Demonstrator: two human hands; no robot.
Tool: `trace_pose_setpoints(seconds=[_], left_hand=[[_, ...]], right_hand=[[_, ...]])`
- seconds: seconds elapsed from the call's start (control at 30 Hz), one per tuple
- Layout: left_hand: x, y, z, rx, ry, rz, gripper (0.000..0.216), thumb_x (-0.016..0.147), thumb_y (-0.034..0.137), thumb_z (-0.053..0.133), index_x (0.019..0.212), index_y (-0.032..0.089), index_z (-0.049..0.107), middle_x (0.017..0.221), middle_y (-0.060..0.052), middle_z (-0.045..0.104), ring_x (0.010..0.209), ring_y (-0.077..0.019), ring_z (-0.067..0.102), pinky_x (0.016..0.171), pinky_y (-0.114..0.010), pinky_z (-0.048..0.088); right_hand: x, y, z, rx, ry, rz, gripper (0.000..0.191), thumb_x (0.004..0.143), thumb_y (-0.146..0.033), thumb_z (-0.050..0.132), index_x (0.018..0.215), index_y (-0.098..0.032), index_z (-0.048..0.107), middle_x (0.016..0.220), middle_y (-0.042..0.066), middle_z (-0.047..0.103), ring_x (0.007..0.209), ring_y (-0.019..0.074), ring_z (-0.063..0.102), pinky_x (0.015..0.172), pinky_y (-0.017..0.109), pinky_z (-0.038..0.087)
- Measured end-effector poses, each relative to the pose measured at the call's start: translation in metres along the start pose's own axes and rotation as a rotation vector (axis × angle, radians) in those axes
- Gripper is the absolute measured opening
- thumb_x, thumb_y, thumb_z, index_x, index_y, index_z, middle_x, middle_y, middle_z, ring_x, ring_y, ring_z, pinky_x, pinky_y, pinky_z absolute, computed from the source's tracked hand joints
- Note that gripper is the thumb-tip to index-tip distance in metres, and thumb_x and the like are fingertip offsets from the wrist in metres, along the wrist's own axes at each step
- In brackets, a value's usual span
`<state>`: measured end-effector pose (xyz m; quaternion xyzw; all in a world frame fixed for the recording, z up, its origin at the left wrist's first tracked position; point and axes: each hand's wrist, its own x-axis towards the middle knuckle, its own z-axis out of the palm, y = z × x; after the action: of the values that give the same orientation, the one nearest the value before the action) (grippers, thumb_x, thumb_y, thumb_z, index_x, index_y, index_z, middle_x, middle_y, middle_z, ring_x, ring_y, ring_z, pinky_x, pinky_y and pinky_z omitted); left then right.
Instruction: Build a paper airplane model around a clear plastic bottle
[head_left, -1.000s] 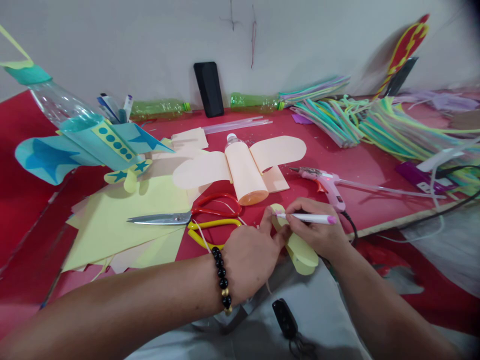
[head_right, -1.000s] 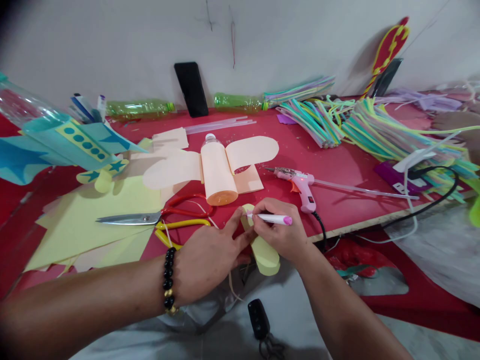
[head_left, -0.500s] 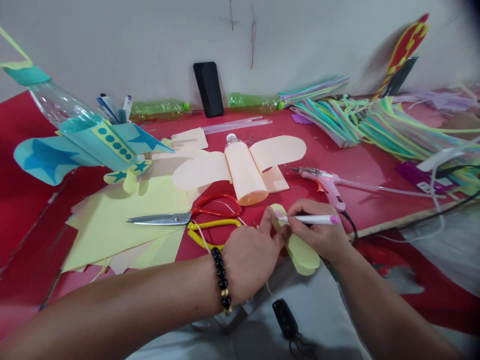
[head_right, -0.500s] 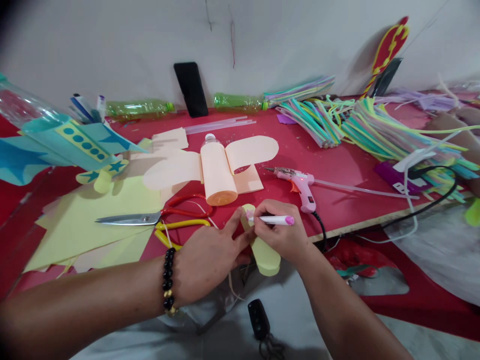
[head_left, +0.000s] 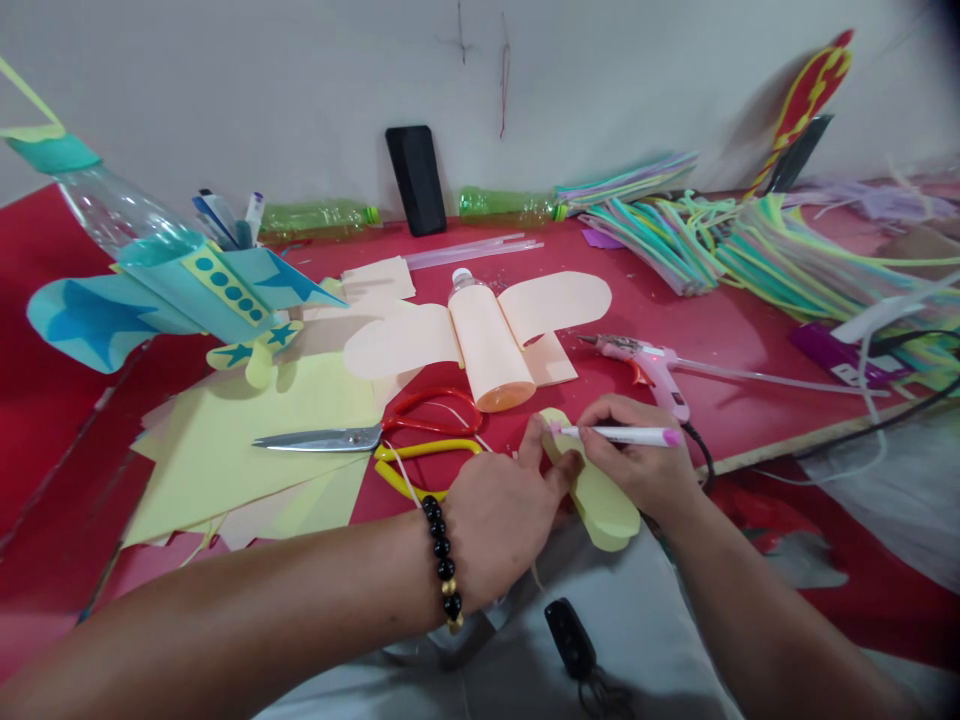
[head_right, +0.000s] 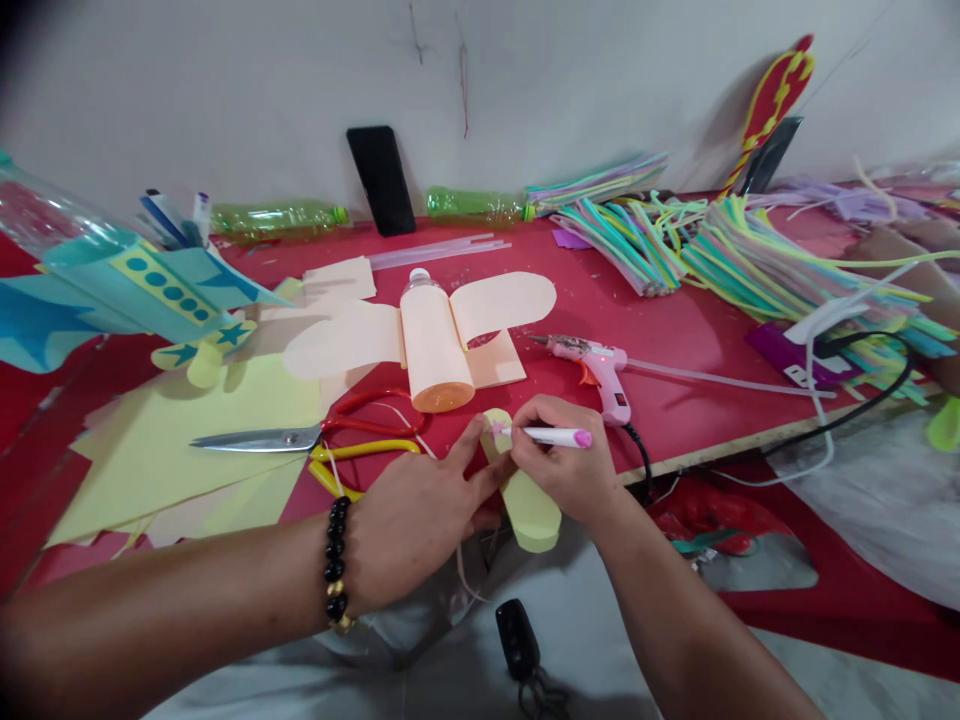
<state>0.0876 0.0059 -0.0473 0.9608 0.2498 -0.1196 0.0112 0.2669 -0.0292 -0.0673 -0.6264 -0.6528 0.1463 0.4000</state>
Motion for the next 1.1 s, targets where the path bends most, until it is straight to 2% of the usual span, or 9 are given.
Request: trace_pose_setpoints(seconds=[0.2, 0.37, 0.67, 0.9, 1.1], left_hand=[[0.0005, -0.0003, 0.0009, -0.004, 0.002, 0.007, 0.056, 0.095, 0.049, 0.024, 0.147, 0.03, 0.018, 0.149, -0.023, 0.028, 0.068, -0.0189, 0.065, 0.049, -0.031, 0.046], [0.0003, 0.0001, -0.0012, -0.009, 0.006, -0.003, 0.055, 0.094, 0.05, 0.028, 0.145, 0.031, 0.025, 0.15, -0.022, 0.027, 0.069, -0.0204, 0.066, 0.05, -0.032, 0.048], [0.0009, -0.0007, -0.0024, -0.058, -0.01, -0.008, 0.055, 0.094, 0.05, 0.03, 0.145, 0.032, 0.024, 0.151, -0.022, 0.023, 0.073, -0.0191, 0.065, 0.055, -0.032, 0.049], [0.0002, 0.0004, -0.003, -0.019, 0.003, -0.001, 0.055, 0.093, 0.05, 0.03, 0.145, 0.031, 0.026, 0.15, -0.022, 0.028, 0.069, -0.0208, 0.066, 0.05, -0.033, 0.049], [-0.0006, 0.0003, 0.0, -0.006, 0.03, 0.003, 0.055, 0.094, 0.05, 0.029, 0.144, 0.03, 0.027, 0.149, -0.022, 0.029, 0.068, -0.0213, 0.067, 0.05, -0.033, 0.05]], right_hand=[[0.0003, -0.0011, -0.0004, 0.002, -0.046, -0.028, 0.009, 0.075, -0.013, 0.058, 0.068, -0.019, 0.058, 0.061, -0.001, 0.059, 0.054, 0.0118, 0.051, 0.052, 0.025, 0.039], [0.0018, -0.0011, 0.0013, -0.001, 0.022, 0.007, 0.007, 0.079, -0.015, 0.057, 0.074, -0.019, 0.06, 0.066, 0.0, 0.061, 0.057, 0.0128, 0.053, 0.054, 0.026, 0.041], [0.0046, 0.0001, 0.0043, -0.017, 0.016, -0.008, 0.004, 0.081, -0.018, 0.058, 0.078, -0.019, 0.061, 0.07, 0.001, 0.063, 0.061, 0.0133, 0.056, 0.057, 0.026, 0.043], [0.0034, -0.0007, 0.0026, 0.001, -0.021, 0.009, 0.007, 0.08, -0.014, 0.058, 0.075, -0.019, 0.061, 0.066, -0.001, 0.061, 0.058, 0.0123, 0.054, 0.055, 0.025, 0.042], [0.0051, -0.001, 0.0034, 0.021, 0.009, 0.013, 0.006, 0.082, -0.017, 0.058, 0.077, -0.018, 0.06, 0.067, -0.001, 0.061, 0.06, 0.0118, 0.054, 0.056, 0.024, 0.042]])
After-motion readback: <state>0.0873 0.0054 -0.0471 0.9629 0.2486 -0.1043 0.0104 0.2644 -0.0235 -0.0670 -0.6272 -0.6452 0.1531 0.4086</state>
